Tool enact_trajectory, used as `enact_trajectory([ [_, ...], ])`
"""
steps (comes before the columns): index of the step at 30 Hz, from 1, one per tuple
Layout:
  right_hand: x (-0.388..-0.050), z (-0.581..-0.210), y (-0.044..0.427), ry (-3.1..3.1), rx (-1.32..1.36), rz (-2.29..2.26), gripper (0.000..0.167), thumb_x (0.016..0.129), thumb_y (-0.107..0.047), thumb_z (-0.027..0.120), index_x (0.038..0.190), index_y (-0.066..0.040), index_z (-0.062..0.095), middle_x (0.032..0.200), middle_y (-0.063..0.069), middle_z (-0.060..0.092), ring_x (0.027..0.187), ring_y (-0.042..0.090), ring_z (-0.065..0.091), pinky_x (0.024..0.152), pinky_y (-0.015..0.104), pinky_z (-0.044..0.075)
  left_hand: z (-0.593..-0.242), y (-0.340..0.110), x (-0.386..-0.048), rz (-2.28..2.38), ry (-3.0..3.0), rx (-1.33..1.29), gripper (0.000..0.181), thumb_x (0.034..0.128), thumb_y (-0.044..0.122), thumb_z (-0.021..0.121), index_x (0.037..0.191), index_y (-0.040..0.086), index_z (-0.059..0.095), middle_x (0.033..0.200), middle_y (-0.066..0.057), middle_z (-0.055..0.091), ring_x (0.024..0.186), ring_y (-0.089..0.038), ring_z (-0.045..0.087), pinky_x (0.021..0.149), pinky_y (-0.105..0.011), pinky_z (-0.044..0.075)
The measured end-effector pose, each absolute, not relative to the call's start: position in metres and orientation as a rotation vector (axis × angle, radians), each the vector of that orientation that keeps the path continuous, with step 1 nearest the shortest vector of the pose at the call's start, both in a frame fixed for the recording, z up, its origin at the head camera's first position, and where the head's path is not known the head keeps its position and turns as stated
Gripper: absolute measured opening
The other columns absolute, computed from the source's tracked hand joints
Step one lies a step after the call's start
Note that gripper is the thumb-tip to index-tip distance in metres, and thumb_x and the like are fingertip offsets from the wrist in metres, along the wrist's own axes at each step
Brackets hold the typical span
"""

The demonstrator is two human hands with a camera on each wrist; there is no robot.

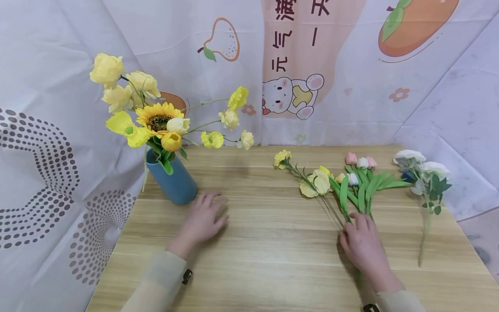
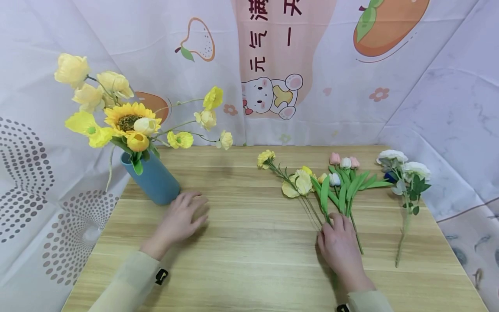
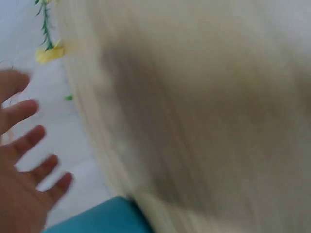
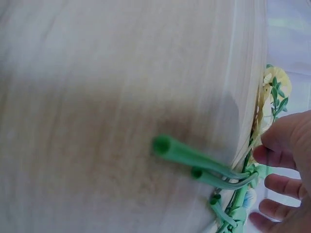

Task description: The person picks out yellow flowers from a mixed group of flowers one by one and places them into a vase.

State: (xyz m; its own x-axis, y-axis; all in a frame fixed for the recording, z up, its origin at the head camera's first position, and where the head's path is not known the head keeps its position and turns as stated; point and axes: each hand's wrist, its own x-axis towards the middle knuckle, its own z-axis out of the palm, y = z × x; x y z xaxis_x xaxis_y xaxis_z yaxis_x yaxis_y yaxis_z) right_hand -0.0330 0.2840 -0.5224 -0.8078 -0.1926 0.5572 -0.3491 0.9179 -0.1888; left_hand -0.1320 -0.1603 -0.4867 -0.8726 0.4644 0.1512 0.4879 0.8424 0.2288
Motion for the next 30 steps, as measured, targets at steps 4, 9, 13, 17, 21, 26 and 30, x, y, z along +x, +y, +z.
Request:
enact_trajectory([
  [4,-0.033,-0.515,0.278,-2.547,0.367,0.388,0.011,0.074,-0.003,0.072,0.074,-0.002,0.062,0.093,0.023,0.058,0.084,0.044,0.053,0.078,0.056,0.043,-0.498,-0.159,-0.129,-0.312,-3.137,-0.752,0.069,0.094,0.055,0.067,0.151,0.02,0.051,0.162,-0.014,0.035,0.148,-0.048,0.027,0.114,-0.068,0.029],
  [9,-0.03,-0.504,0.259,-2.717,0.279,0.455,0.013,0.078,-0.005,0.076,0.077,-0.007,0.064,0.087,0.011,0.058,0.079,0.031,0.052,0.071,0.047,0.044,-0.505,-0.16,-0.125,-0.345,-3.259,-0.734,0.082,0.0909,0.06,0.068,0.157,0.02,0.042,0.167,-0.016,0.025,0.15,-0.056,0.015,0.116,-0.072,0.02],
  [13,-0.03,-0.498,0.239,-2.782,0.273,0.546,0.017,0.081,-0.004,0.078,0.076,-0.011,0.063,0.085,0.004,0.057,0.079,0.024,0.052,0.069,0.042,0.046,-0.507,-0.161,-0.124,-0.365,-3.3,-0.717,0.081,0.092,0.06,0.066,0.158,0.021,0.04,0.167,-0.016,0.024,0.15,-0.057,0.014,0.116,-0.072,0.019],
  [17,-0.032,-0.499,0.221,-2.727,0.372,0.557,0.022,0.078,-0.004,0.082,0.075,-0.014,0.063,0.083,0.001,0.057,0.077,0.018,0.051,0.067,0.038,0.047,-0.507,-0.161,-0.124,-0.353,-3.301,-0.723,0.081,0.0924,0.061,0.065,0.159,0.022,0.039,0.167,-0.016,0.025,0.149,-0.056,0.016,0.115,-0.073,0.021],
  [21,-0.033,-0.502,0.203,-2.719,0.418,0.547,0.024,0.077,-0.005,0.082,0.073,-0.016,0.061,0.085,0.001,0.058,0.076,0.018,0.051,0.066,0.036,0.047,-0.506,-0.16,-0.124,-0.355,-3.311,-0.728,0.082,0.0923,0.061,0.066,0.159,0.022,0.039,0.167,-0.016,0.025,0.149,-0.057,0.017,0.115,-0.072,0.021],
  [26,-0.029,-0.509,0.184,-2.787,0.392,0.58,0.024,0.08,-0.008,0.081,0.074,-0.017,0.059,0.091,0.004,0.059,0.082,0.023,0.054,0.074,0.041,0.049,-0.507,-0.16,-0.125,-0.336,-3.314,-0.732,0.082,0.0925,0.062,0.065,0.159,0.022,0.039,0.167,-0.016,0.024,0.149,-0.056,0.017,0.115,-0.072,0.021],
  [30,-0.026,-0.514,0.176,-2.806,0.408,0.581,0.025,0.081,-0.013,0.081,0.075,-0.017,0.058,0.096,0.005,0.06,0.088,0.029,0.055,0.08,0.046,0.049,-0.506,-0.159,-0.125,-0.323,-3.32,-0.73,0.081,0.0929,0.062,0.064,0.159,0.022,0.039,0.167,-0.016,0.024,0.149,-0.056,0.017,0.115,-0.072,0.021],
])
